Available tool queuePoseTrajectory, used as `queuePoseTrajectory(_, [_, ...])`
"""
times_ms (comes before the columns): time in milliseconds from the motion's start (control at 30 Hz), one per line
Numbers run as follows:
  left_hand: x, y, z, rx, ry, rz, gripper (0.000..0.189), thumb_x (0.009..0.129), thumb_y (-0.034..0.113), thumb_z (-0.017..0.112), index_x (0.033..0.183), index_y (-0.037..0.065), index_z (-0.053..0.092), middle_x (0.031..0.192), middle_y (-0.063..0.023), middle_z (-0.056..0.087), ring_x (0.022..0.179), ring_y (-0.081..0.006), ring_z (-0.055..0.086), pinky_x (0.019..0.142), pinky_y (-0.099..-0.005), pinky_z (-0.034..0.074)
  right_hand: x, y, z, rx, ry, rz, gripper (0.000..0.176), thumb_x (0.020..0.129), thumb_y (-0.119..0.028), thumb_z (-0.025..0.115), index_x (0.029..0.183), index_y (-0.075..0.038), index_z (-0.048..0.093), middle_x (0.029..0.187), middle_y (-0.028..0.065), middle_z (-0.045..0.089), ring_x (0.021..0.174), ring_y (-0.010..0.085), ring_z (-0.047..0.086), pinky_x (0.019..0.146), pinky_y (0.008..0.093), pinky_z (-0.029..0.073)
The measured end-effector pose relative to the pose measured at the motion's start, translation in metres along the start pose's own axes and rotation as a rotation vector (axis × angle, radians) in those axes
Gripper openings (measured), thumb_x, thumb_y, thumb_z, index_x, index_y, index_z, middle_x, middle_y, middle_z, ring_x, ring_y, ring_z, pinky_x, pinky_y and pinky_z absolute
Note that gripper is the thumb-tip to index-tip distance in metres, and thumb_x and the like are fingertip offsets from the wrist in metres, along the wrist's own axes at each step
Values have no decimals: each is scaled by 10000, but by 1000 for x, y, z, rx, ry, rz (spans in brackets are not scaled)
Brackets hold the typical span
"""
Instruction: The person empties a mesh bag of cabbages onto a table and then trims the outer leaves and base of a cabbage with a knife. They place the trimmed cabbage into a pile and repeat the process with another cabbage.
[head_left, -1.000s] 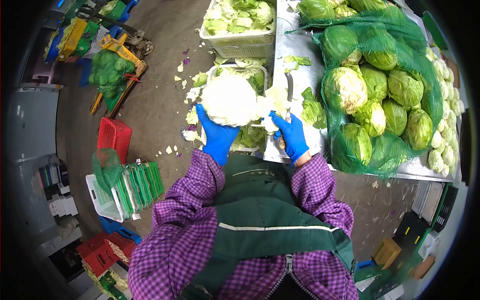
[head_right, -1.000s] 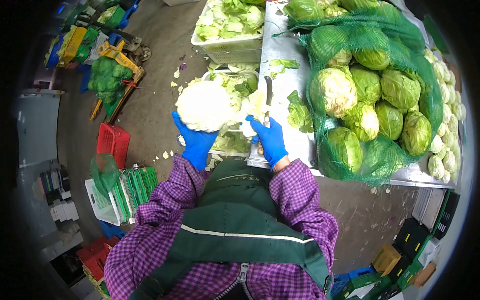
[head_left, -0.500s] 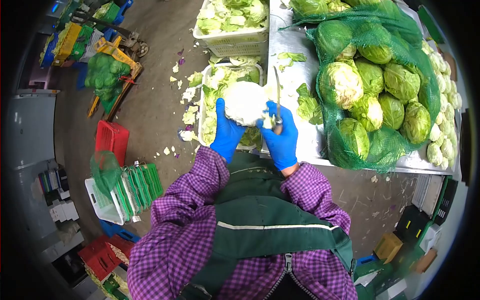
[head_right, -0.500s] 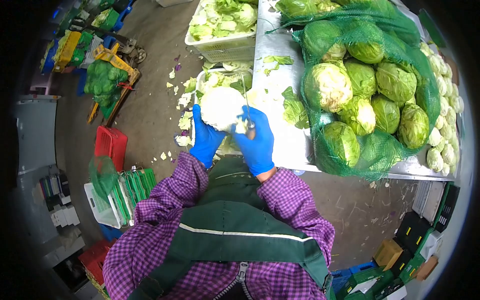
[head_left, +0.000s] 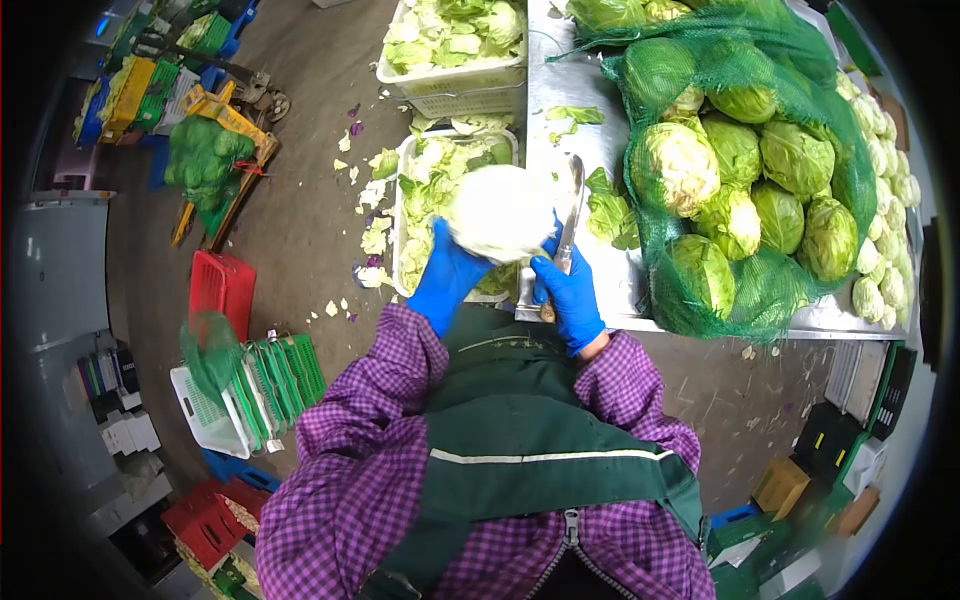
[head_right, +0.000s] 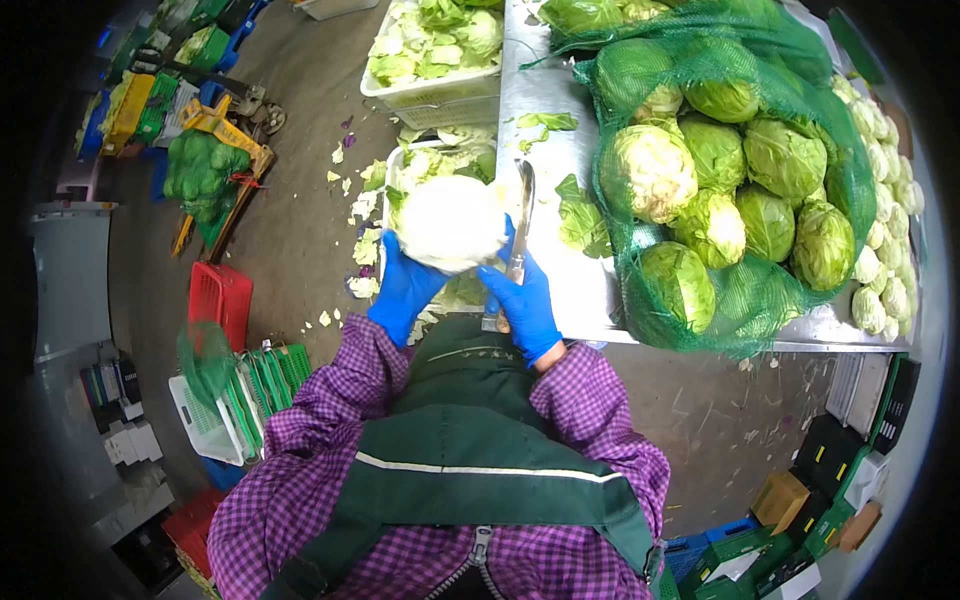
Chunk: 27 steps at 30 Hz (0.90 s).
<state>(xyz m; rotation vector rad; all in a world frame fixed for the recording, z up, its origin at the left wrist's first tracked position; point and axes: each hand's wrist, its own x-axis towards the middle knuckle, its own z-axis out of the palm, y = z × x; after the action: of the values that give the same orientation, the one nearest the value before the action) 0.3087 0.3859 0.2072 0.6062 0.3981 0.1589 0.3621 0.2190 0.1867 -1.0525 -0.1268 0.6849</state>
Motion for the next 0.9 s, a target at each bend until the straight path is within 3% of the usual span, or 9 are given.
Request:
queuePoseTrajectory(33, [0, 2, 6, 490, -11, -20, 952, 751, 645, 601, 1448, 118, 220, 1469, -108, 279, 1340, -284, 301, 1102, -451, 268, 1, -2, -8, -60, 40, 107, 649, 815, -59, 644, 1394, -30, 353, 1226, 90, 552, 825, 128, 583, 631, 231, 476])
queuePoseTrajectory(67, [-4, 6, 2, 618, -182, 294, 965, 720, 479, 731, 1448, 101, 224, 1456, -83, 306, 1336, -237, 311, 1110, -378, 255, 1, -7, -9, -118, 84, 216, 636, 824, -74, 642, 1389, -20, 357, 1160, 83, 583, 657, 98, 577, 537, 213, 456])
queuePoseTrajectory(100, [-1, 8, 1, 616, -193, 288, 965, 720, 479, 731, 1448, 101, 224, 1456, -83, 306, 1336, -237, 311, 1110, -378, 255, 1, -18, -7, -169, 151, 157, 521, 853, -98, 620, 1327, 3, 428, 765, 8, 544, 493, 58, 476, 462, 201, 406])
queuePoseTrajectory(200, [15, 4, 0, 764, -184, 170, 885, 699, 112, 771, 1427, 100, 268, 1383, -106, 388, 1282, -224, 378, 1062, -349, 327, 4, -24, -19, -305, 135, 169, 495, 856, -113, 624, 1309, -3, 456, 764, 9, 561, 516, 51, 479, 464, 205, 402])
queuePoseTrajectory(300, [28, -31, -9, 332, 65, 5, 840, 727, 141, 759, 1414, 116, 276, 1327, -108, 437, 1215, -233, 453, 976, -374, 428, 5, -15, -28, -333, 204, 136, 517, 844, -135, 643, 1327, -80, 470, 835, 38, 615, 501, 72, 509, 473, 223, 431])
queuePoseTrajectory(367, [32, -50, -8, 249, 146, -49, 751, 757, 172, 745, 1370, 125, 314, 1260, -99, 484, 1150, -229, 506, 866, -394, 502, -1, -2, -35, -744, 249, -8, 474, 847, -191, 632, 1292, -102, 498, 878, 121, 650, 589, 178, 606, 573, 308, 495])
queuePoseTrajectory(433, [37, -61, -1, 224, 303, -130, 722, 765, 205, 744, 1340, 142, 312, 1244, -94, 490, 1137, -244, 513, 826, -427, 515, -7, 18, -46, -1003, 218, 14, 404, 836, -259, 606, 1203, -101, 545, 976, 192, 637, 866, 369, 614, 765, 433, 483])
queuePoseTrajectory(567, [35, -71, 29, 348, 495, -68, 691, 780, 280, 737, 1319, 162, 321, 1243, -84, 495, 1093, -256, 536, 813, -488, 492, -11, 34, -46, -1056, 245, 37, 312, 837, -241, 592, 1107, -87, 560, 929, 182, 640, 849, 374, 613, 740, 440, 485])
queuePoseTrajectory(900, [45, -81, 37, 288, 555, -68, 714, 775, 298, 739, 1326, 182, 299, 1253, -77, 487, 1079, -268, 546, 795, -474, 495, 2, 42, -41, -1195, 339, -28, 187, 857, -196, 563, 1002, -89, 513, 820, 175, 633, 744, 384, 614, 627, 465, 475])
